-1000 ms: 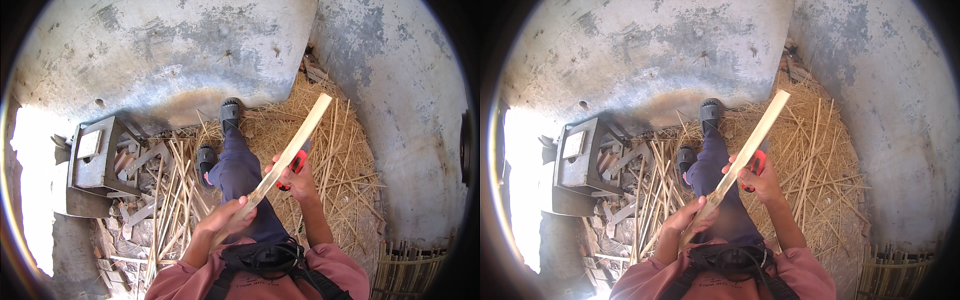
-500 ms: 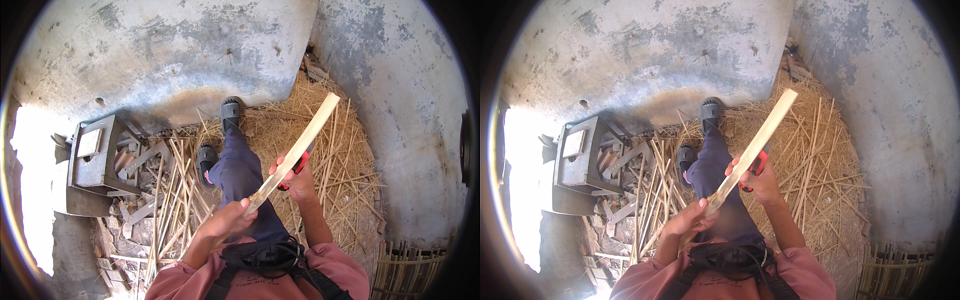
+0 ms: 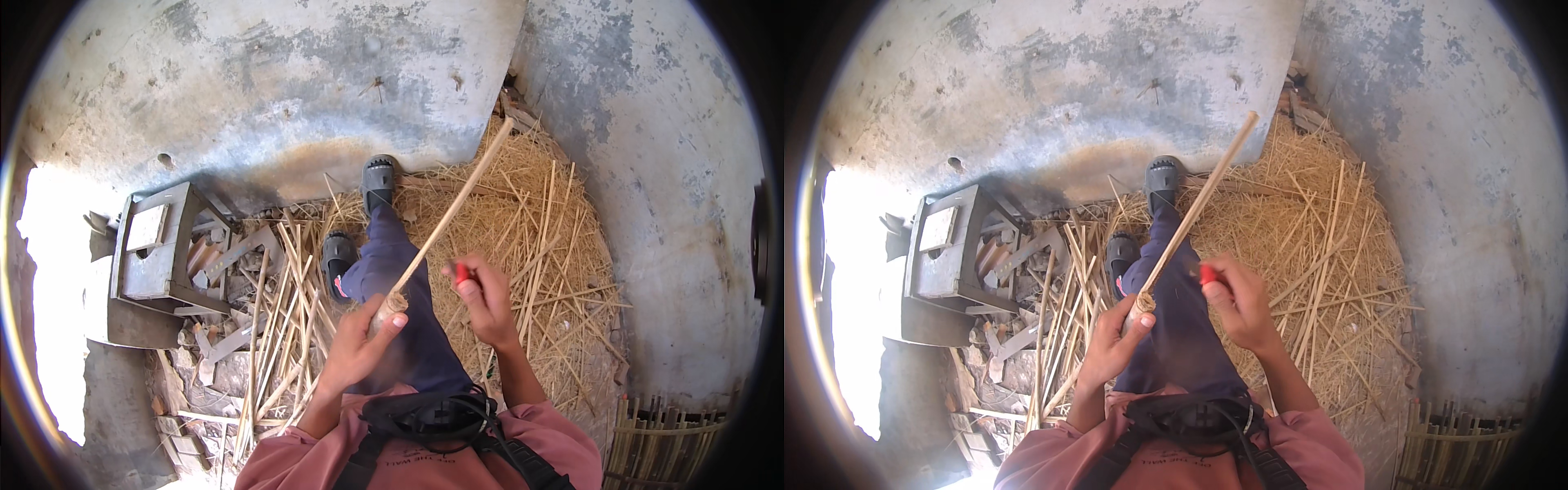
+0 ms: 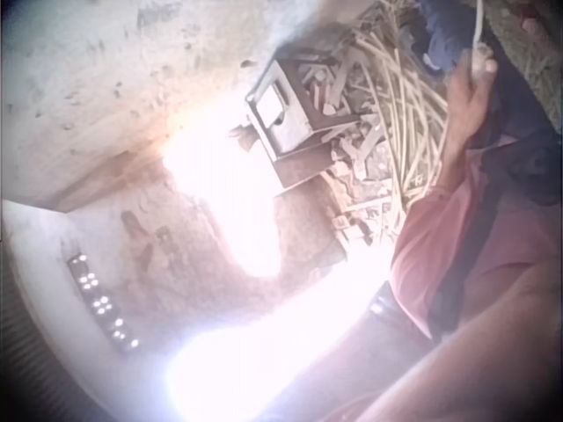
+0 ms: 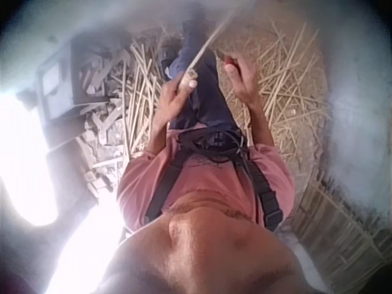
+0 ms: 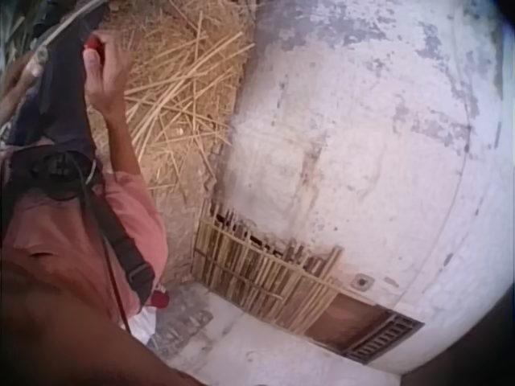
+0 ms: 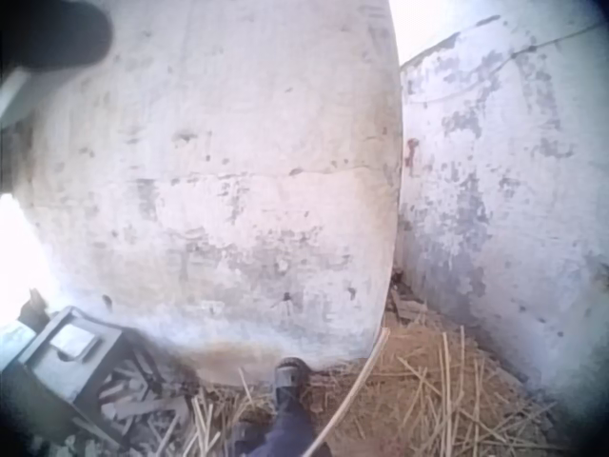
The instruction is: The person uses a utility knife to carve and smooth the edges of a long bamboo strip.
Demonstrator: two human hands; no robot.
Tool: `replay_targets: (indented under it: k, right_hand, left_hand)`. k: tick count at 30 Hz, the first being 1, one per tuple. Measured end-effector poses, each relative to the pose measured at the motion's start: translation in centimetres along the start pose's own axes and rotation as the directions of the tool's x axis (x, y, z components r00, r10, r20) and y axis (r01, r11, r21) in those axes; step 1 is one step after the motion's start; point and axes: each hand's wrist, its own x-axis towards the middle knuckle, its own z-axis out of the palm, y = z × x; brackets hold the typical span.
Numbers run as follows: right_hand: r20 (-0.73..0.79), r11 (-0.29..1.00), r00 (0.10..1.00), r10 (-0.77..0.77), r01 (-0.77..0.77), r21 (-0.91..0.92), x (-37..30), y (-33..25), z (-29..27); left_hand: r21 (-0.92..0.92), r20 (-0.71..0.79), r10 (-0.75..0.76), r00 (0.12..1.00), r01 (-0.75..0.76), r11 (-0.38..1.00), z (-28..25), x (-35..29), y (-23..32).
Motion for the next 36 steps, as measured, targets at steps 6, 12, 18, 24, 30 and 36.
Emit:
replay_targets:
  k: [6,12,18,24,30,36]
  right_hand:
    - [0.148,0.936,0.979,-0.137,0.177,-0.305,-0.1,-1.7,0.8]
    - [0.137,0.914,0.971,-0.195,0.231,-0.333,0.0,-1.5,1.0]
    - [0.12,0.92,0.973,-0.196,0.225,-0.321,0.0,-1.3,1.1]
    - [0.067,0.902,0.978,-0.196,0.207,-0.378,0.2,-1.9,1.7]
    - [0.037,0.878,0.986,-0.165,0.164,-0.449,0.2,-2.6,2.1]
    - [0.029,0.871,0.985,-0.169,0.163,-0.463,0.0,-2.4,2.1]
  left_hand:
    - [0.155,-0.053,0.027,0.998,-0.018,0.988,0.2,-0.2,1.7]
    - [0.341,-0.087,0.091,0.992,-0.056,0.939,0.8,-0.7,0.9]
    - [0.418,-0.094,0.058,0.994,-0.013,0.908,1.3,-0.7,1.1]
    - [0.439,-0.143,0.048,0.988,0.02,0.898,1.8,-0.6,0.6]
    - [0.474,-0.164,0.039,0.986,0.044,0.88,1.8,-0.5,0.8]
    - [0.499,-0.17,0.055,0.984,0.037,0.866,1.9,-0.7,0.1]
